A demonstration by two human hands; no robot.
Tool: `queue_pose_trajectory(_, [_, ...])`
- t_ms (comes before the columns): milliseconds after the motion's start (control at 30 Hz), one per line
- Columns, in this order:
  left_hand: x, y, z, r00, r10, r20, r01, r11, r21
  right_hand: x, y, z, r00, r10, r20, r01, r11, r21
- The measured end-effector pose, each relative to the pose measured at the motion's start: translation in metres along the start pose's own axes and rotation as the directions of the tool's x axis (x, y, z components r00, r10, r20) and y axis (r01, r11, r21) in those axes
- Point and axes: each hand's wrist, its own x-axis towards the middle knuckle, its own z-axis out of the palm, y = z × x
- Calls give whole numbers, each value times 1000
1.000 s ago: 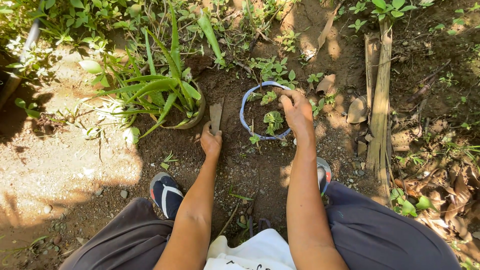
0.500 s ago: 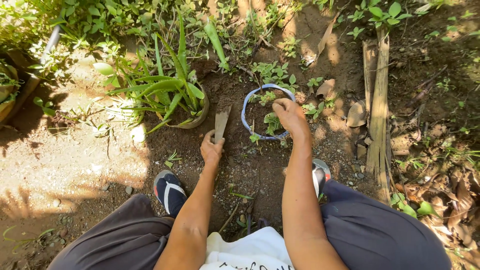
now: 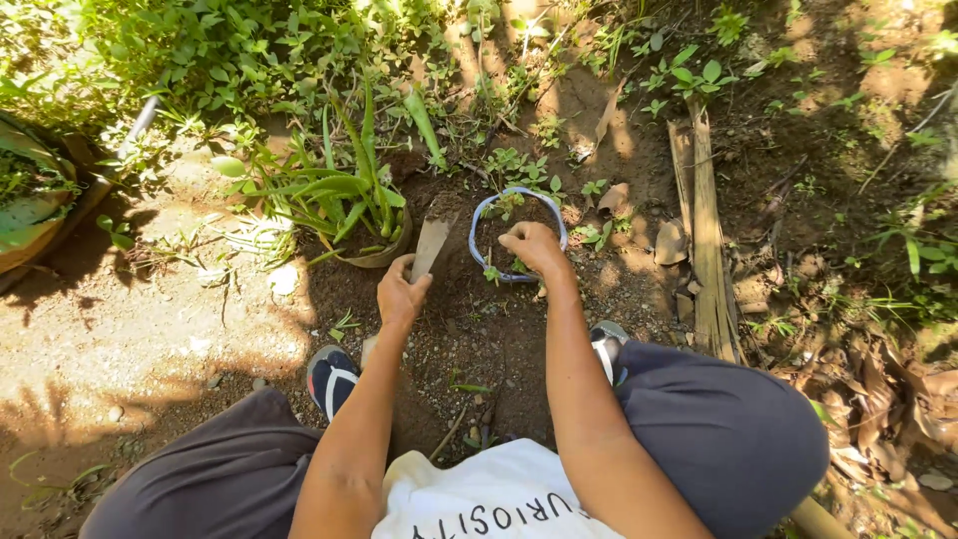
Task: The recorder is using a small trowel to plant or tend to a small plant in a garden area.
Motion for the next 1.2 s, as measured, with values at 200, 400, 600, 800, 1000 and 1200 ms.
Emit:
queue_pose_trajectory(200, [-15,53,-47,980,15,200,-39,993,114,-6,-27,4,992,109,58,-106,993,-46])
queue_pose_trajectory(400, [-7,71,-80,919,195,342,-268,946,182,24,-30,-48,953,-65,297,217,829,-515])
queue_pose_trajectory(600, [10,75,-66,901,222,372,-307,934,185,-8,-33,-116,990,34,137,59,780,-623])
queue_pose_trajectory(800, [-17,108,-60,881,85,466,-131,989,68,2,-7,-83,991,5,136,56,893,-447])
queue_pose_trajectory(1000, [-13,107,-54,890,107,443,-187,972,142,-13,-34,-84,993,100,68,-75,950,-304])
queue_pose_trajectory(1200, [-16,98,-42,874,82,480,-158,980,120,-1,-18,-74,999,-32,19,37,933,-358])
